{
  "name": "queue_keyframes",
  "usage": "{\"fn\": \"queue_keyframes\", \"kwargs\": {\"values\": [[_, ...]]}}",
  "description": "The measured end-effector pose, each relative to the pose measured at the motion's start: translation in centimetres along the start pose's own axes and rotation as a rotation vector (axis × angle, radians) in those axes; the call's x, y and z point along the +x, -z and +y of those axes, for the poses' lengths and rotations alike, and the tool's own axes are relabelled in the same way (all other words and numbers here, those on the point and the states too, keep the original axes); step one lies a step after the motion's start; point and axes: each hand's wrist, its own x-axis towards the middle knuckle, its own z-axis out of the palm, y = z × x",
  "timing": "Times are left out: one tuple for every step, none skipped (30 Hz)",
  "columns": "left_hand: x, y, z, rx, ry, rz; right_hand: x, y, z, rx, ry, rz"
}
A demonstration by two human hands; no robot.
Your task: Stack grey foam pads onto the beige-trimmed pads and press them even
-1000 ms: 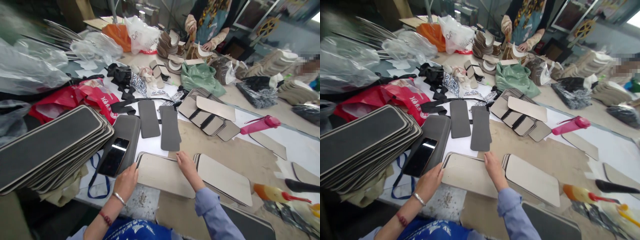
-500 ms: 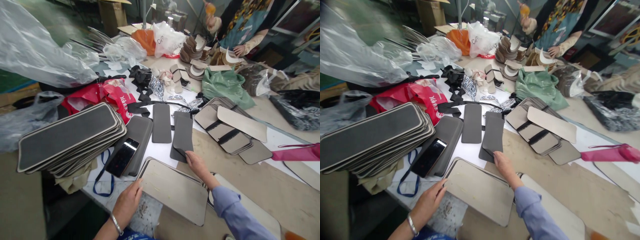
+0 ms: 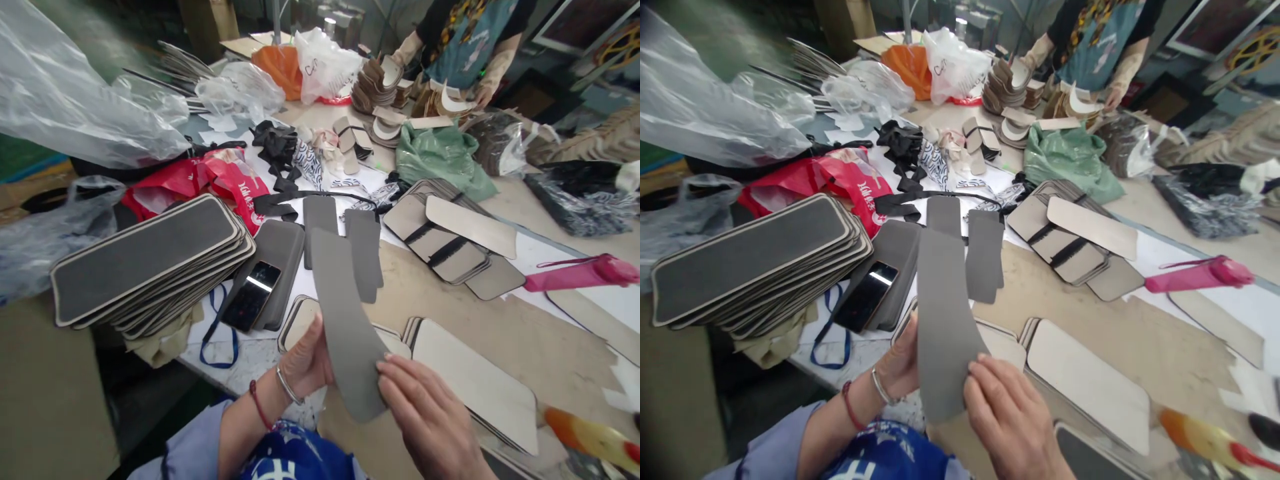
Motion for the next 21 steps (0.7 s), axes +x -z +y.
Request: {"fn": "queue_keyframes", "kwargs": {"values": [[-0.3, 0.0, 0.4, -0.028, -0.027, 0.046, -0.6, 0.0, -1.0, 0.002, 0.023, -0.033], [-0.7, 0.1, 0.7, -0.03, -0.037, 0.115, -1.3, -0.1, -1.8, 0.011, 0.027, -0.074], [-1.0, 0.2, 1.0, -0.003, -0.033, 0.195, -2.0, -0.2, -2.5, 0.037, 0.006, -0.125], [-1.4, 0.4, 1.2, 0.043, -0.026, 0.273, -2.9, -0.5, -3.1, 0.079, -0.049, -0.182], [-1.6, 0.5, 1.4, 0.095, -0.018, 0.342, -3.8, -0.8, -3.6, 0.134, -0.14, -0.237], [-1.9, 0.7, 1.4, 0.143, -0.017, 0.4, -4.9, -1.2, -4.1, 0.197, -0.265, -0.277], [-2.2, 0.8, 1.4, 0.176, -0.028, 0.448, -6.0, -1.8, -4.7, 0.262, -0.417, -0.281], [-2.4, 0.8, 1.3, 0.192, -0.048, 0.486, -7.0, -2.4, -5.3, 0.328, -0.589, -0.236], [-2.6, 0.9, 1.2, 0.196, -0.067, 0.515, -8.0, -3.1, -6.0, 0.4, -0.77, -0.155], [-2.8, 1.0, 1.0, 0.195, -0.072, 0.534, -8.7, -4.0, -6.7, 0.489, -0.952, -0.06], [-3.0, 1.0, 0.7, 0.195, -0.072, 0.547, -9.1, -4.9, -7.5, 0.6, -1.132, 0.041], [-3.2, 1.1, 0.5, 0.196, -0.066, 0.553, -9.3, -5.7, -8.3, 0.734, -1.301, 0.138], [-3.4, 1.1, 0.2, 0.197, -0.054, 0.557, -9.2, -6.6, -9.1, 0.885, -1.448, 0.215], [-3.6, 1.2, -0.1, 0.198, -0.037, 0.559, -8.9, -7.3, -9.8, 1.043, -1.564, 0.266], [-3.7, 1.3, -0.3, 0.199, -0.021, 0.564, -8.5, -7.9, -10.5, 1.186, -1.645, 0.299], [-3.8, 1.4, -0.5, 0.204, -0.009, 0.57, -8.1, -8.3, -11.0, 1.292, -1.693, 0.317], [-3.9, 1.6, -0.6, 0.211, -0.003, 0.583, -7.9, -8.5, -11.2, 1.346, -1.713, 0.321], [-4.0, 1.9, -0.6, 0.22, -0.006, 0.602, -7.8, -8.6, -11.3, 1.342, -1.713, 0.307], [-4.2, 2.3, -0.4, 0.23, -0.026, 0.63, -8.0, -8.6, -11.2, 1.286, -1.701, 0.283], [-4.3, 2.7, -0.1, 0.244, -0.062, 0.662, -8.5, -8.4, -10.9, 1.187, -1.677, 0.262], [-4.5, 3.2, 0.4, 0.262, -0.11, 0.697, -9.2, -8.3, -10.4, 1.065, -1.64, 0.246]]}}
